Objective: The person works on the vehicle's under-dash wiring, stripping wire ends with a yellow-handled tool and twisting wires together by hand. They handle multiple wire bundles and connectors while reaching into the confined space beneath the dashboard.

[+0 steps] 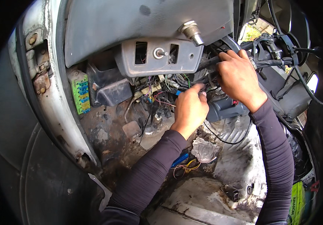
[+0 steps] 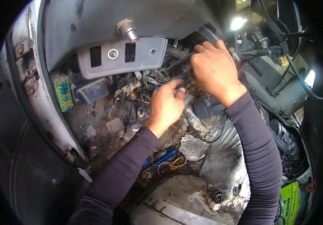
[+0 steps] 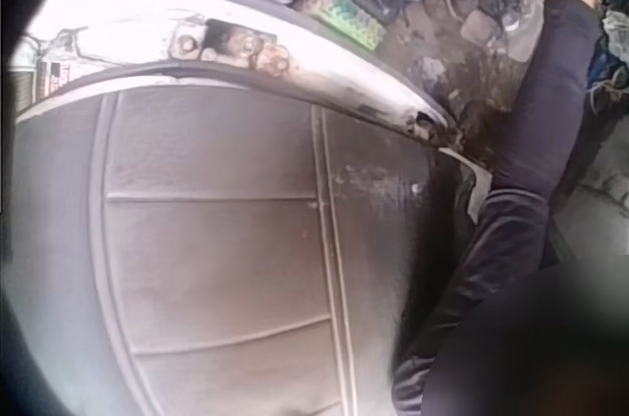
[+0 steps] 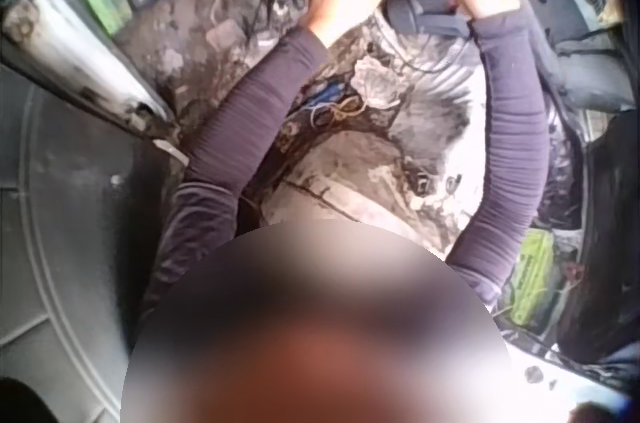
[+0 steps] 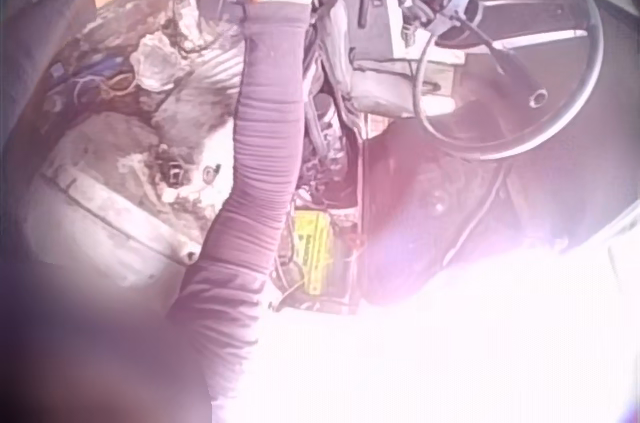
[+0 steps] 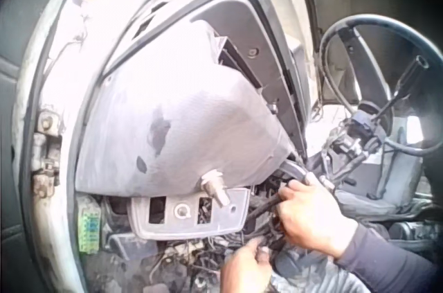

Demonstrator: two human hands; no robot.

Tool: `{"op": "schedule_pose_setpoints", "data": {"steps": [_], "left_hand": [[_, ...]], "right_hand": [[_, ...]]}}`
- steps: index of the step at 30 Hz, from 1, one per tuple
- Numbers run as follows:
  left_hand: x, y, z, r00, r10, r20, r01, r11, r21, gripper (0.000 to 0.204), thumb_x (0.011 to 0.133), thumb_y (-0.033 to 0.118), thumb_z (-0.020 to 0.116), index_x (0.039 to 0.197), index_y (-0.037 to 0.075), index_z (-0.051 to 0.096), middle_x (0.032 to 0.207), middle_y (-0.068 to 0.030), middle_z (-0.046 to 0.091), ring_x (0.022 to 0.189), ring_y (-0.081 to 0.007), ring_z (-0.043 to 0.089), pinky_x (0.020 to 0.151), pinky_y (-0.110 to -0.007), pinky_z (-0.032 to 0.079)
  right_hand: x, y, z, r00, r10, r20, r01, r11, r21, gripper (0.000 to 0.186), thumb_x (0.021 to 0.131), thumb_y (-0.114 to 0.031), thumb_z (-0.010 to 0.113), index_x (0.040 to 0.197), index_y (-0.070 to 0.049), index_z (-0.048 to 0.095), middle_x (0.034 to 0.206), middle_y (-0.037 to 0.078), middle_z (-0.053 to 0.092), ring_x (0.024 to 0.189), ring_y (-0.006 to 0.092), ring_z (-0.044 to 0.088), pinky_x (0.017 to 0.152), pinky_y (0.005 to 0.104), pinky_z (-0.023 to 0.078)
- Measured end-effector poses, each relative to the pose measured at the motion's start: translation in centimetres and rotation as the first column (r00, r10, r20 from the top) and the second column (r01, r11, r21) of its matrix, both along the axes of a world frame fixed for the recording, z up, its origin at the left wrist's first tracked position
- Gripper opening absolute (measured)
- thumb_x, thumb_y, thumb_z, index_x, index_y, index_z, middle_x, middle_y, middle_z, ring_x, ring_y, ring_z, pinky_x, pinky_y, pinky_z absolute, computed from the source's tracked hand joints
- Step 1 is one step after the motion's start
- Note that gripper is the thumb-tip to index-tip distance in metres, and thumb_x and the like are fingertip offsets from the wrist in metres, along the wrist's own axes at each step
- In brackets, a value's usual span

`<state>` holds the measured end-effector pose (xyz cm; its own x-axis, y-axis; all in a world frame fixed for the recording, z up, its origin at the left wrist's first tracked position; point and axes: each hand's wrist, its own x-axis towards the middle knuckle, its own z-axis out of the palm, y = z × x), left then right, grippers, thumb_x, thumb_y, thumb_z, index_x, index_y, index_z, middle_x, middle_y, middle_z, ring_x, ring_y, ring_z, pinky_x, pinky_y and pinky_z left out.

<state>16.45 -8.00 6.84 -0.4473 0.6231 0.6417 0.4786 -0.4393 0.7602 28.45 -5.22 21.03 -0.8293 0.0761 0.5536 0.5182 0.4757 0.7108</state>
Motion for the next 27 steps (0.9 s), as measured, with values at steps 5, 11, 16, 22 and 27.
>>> {"op": "schedule_pose_setpoints", "data": {"steps": [5, 11, 16, 22, 27], "left_hand": [[-0.2, -0.1, 0.0, 1.0, -0.013, 0.028, 0.014, 1.0, -0.019, 0.03, 0.098, 0.018, 0.064, 0.118, -0.002, 0.074, 0.088, -0.0246, 0.075, 0.084, -0.0376, 0.075, 0.078, -0.043, 0.055], [-0.2, 0.4, 1.0, 0.987, 0.023, 0.157, -0.016, 0.999, -0.045, 0.027, 0.097, 0.022, 0.066, 0.104, -0.001, 0.078, 0.091, -0.0256, 0.074, 0.089, -0.0405, 0.074, 0.085, -0.045, 0.055], [0.8, 0.4, 0.8, 0.993, 0.099, 0.066, -0.096, 0.994, -0.046, 0.022, 0.094, 0.019, 0.068, 0.107, 0.003, 0.076, 0.085, -0.0249, 0.074, 0.084, -0.0439, 0.073, 0.079, -0.05, 0.056], [2.6, 0.3, -2.3, 0.995, 0.097, 0.012, -0.098, 0.993, 0.059, 0.039, 0.094, 0.016, 0.068, 0.133, 0.012, 0.066, 0.089, -0.0244, 0.074, 0.082, -0.0424, 0.073, 0.076, -0.051, 0.056], [3.5, 0.3, -4.0, 0.994, 0.093, -0.055, -0.083, 0.984, 0.155, 0.042, 0.094, 0.011, 0.067, 0.136, 0.01, 0.066, 0.102, -0.0253, 0.074, 0.092, -0.0432, 0.072, 0.081, -0.049, 0.058]], "right_hand": [[0.1, 0.1, -1.2, 0.998, 0.043, -0.044, -0.043, 0.999, -0.009, 0.008, 0.069, -0.012, 0.072, 0.073, -0.005, 0.075, 0.09, 0.007, 0.068, 0.098, 0.0261, 0.062, 0.09, 0.0417, 0.043], [0.4, 0.4, -2.5, 0.996, 0.064, -0.06, -0.065, 0.998, -0.004, 0.005, 0.077, -0.009, 0.072, 0.08, -0.01, 0.075, 0.083, 0.006, 0.061, 0.096, 0.0264, 0.058, 0.091, 0.0431, 0.041], [0.6, 0.5, -3.4, 0.999, 0.016, -0.036, -0.011, 0.991, 0.133, 0.009, 0.077, -0.016, 0.068, 0.083, -0.01, 0.072, 0.083, 0.004, 0.066, 0.1, 0.0232, 0.06, 0.099, 0.0426, 0.043], [0.6, 0.9, -3.7, 1.0, 0.02, -0.004, -0.019, 0.989, 0.148, 0.011, 0.078, -0.016, 0.067, 0.085, -0.008, 0.069, 0.084, 0.007, 0.066, 0.103, 0.0262, 0.061, 0.105, 0.0442, 0.042], [0.8, 1.2, -3.8, 0.999, 0.033, 0.024, -0.036, 0.991, 0.127, 0.011, 0.078, -0.015, 0.067, 0.086, -0.008, 0.069, 0.086, 0.007, 0.067, 0.101, 0.0257, 0.062, 0.101, 0.0426, 0.044]]}}
